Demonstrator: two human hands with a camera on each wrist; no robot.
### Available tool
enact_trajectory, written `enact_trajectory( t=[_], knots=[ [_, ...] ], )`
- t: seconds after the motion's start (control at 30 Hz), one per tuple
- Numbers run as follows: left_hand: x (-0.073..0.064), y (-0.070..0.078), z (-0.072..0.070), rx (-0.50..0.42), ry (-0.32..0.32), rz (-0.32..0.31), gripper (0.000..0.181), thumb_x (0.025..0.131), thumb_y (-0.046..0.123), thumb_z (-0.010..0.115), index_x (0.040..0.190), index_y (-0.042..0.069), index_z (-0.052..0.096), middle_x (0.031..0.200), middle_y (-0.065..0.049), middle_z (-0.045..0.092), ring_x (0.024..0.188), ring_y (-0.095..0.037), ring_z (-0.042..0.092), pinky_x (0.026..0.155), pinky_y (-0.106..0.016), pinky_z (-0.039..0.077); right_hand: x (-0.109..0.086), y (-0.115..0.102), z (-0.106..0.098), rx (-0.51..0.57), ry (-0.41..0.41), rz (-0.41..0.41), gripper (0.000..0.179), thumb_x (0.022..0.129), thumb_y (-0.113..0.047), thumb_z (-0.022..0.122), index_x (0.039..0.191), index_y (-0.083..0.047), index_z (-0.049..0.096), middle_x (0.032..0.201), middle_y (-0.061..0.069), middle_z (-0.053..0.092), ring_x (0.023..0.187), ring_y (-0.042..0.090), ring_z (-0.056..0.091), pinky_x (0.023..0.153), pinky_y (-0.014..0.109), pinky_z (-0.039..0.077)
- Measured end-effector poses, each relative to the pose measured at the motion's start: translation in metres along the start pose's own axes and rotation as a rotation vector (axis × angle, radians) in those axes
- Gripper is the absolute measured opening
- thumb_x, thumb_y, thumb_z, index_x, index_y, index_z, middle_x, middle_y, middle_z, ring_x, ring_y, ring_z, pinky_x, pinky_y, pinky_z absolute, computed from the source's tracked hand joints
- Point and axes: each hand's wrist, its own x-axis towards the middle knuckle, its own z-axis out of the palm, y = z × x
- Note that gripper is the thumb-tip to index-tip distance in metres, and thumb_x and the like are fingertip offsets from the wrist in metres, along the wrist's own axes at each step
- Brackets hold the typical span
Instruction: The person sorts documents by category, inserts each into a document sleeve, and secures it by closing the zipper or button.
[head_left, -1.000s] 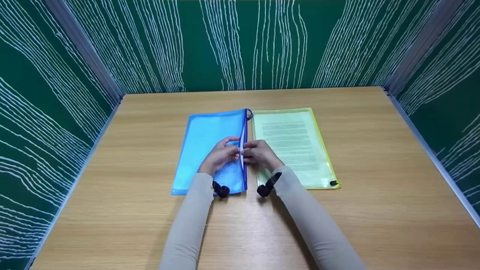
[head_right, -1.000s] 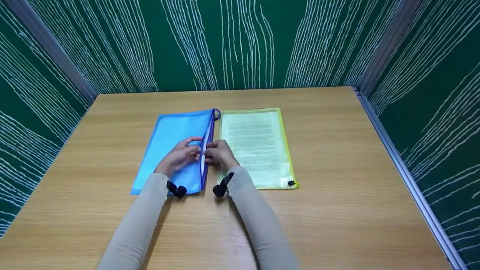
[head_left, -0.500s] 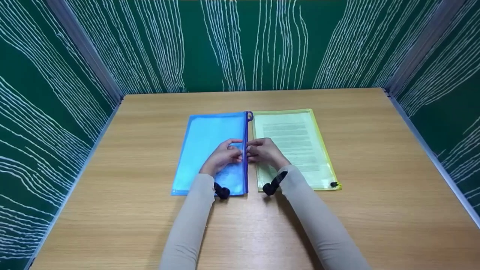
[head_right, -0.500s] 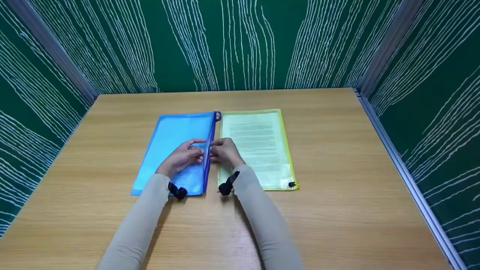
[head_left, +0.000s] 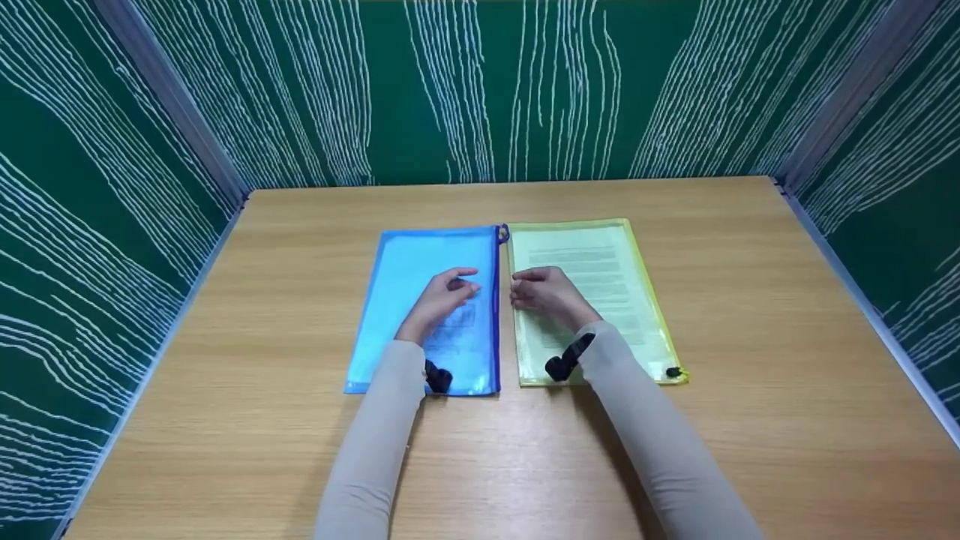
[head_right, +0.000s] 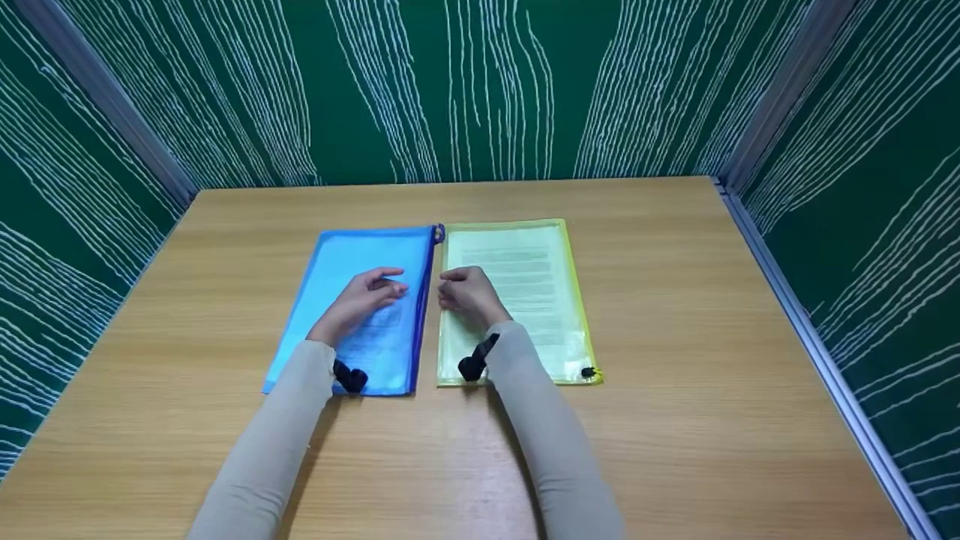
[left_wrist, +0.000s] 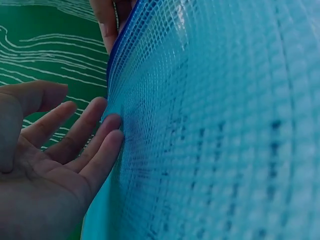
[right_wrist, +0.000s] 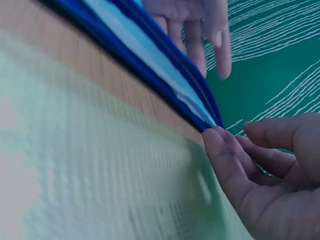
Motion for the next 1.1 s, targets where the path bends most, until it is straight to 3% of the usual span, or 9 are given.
enact_trajectory(
  t=[0.2, 0.33, 0.43, 0.57, 0.7, 0.93, 1.1],
  knots=[
    [0.005, 0.005, -0.004, 0.270, 0.049, 0.118, 0.052, 0.098, 0.020, 0.054, 0.147, 0.013, 0.040, 0.149, -0.011, 0.042, 0.140, -0.028, 0.036, 0.113, -0.043, 0.034, 0.007, -0.006, -0.010, -0.112, 0.030, -0.057, 0.042, 0.095, -0.015, 0.057, 0.133, 0.002, 0.053, 0.124, 0.022, 0.061, 0.103, 0.023, 0.066, 0.088, 0.029, 0.055],
    [0.011, 0.010, -0.005, 0.485, 0.067, 0.144, 0.059, 0.097, 0.027, 0.054, 0.151, 0.015, 0.032, 0.157, -0.011, 0.029, 0.146, -0.032, 0.021, 0.118, -0.048, 0.021, 0.014, -0.015, -0.014, -0.134, 0.035, -0.063, 0.044, 0.096, -0.016, 0.055, 0.136, 0.001, 0.050, 0.128, 0.021, 0.059, 0.113, 0.029, 0.062, 0.094, 0.034, 0.052],
    [0.015, 0.013, -0.005, 0.645, 0.077, 0.117, 0.064, 0.097, 0.035, 0.054, 0.153, 0.019, 0.027, 0.159, -0.012, 0.021, 0.148, -0.036, 0.011, 0.120, -0.052, 0.010, 0.020, -0.021, -0.017, -0.134, 0.036, -0.046, 0.044, 0.098, -0.015, 0.052, 0.138, 0.001, 0.047, 0.132, 0.020, 0.056, 0.118, 0.031, 0.059, 0.098, 0.036, 0.050],
    [0.022, 0.015, -0.003, 0.790, 0.072, 0.052, 0.070, 0.097, 0.045, 0.051, 0.155, 0.024, 0.017, 0.162, -0.008, 0.011, 0.149, -0.033, -0.001, 0.119, -0.054, -0.003, 0.030, -0.028, -0.019, -0.150, 0.046, -0.033, 0.045, 0.099, -0.015, 0.048, 0.141, 0.001, 0.043, 0.136, 0.019, 0.053, 0.122, 0.031, 0.056, 0.101, 0.037, 0.048],
    [0.032, 0.015, -0.003, 0.864, 0.028, 0.016, 0.074, 0.097, 0.053, 0.044, 0.156, 0.025, 0.009, 0.163, -0.004, 0.003, 0.149, -0.029, -0.007, 0.118, -0.056, -0.007, 0.041, -0.030, -0.018, -0.179, 0.051, -0.065, 0.049, 0.099, -0.016, 0.048, 0.143, 0.003, 0.039, 0.138, 0.020, 0.050, 0.124, 0.032, 0.054, 0.100, 0.038, 0.048],
    [0.041, 0.009, -0.014, 0.852, -0.161, -0.125, 0.083, 0.094, 0.063, 0.036, 0.155, 0.024, -0.005, 0.162, 0.001, -0.014, 0.147, -0.024, -0.021, 0.117, -0.052, -0.014, 0.061, -0.032, -0.015, -0.235, 0.053, -0.094, 0.051, 0.100, -0.018, 0.047, 0.146, 0.002, 0.034, 0.145, 0.019, 0.044, 0.126, 0.031, 0.052, 0.101, 0.038, 0.047],
    [0.042, 0.007, -0.017, 0.855, -0.222, -0.118, 0.083, 0.095, 0.062, 0.037, 0.155, 0.023, -0.005, 0.160, 0.000, -0.020, 0.145, -0.025, -0.026, 0.116, -0.053, -0.017, 0.075, -0.033, -0.016, -0.271, 0.096, -0.075, 0.052, 0.100, -0.021, 0.049, 0.146, 0.000, 0.035, 0.145, 0.017, 0.044, 0.125, 0.030, 0.052, 0.103, 0.039, 0.046]
  ],
)
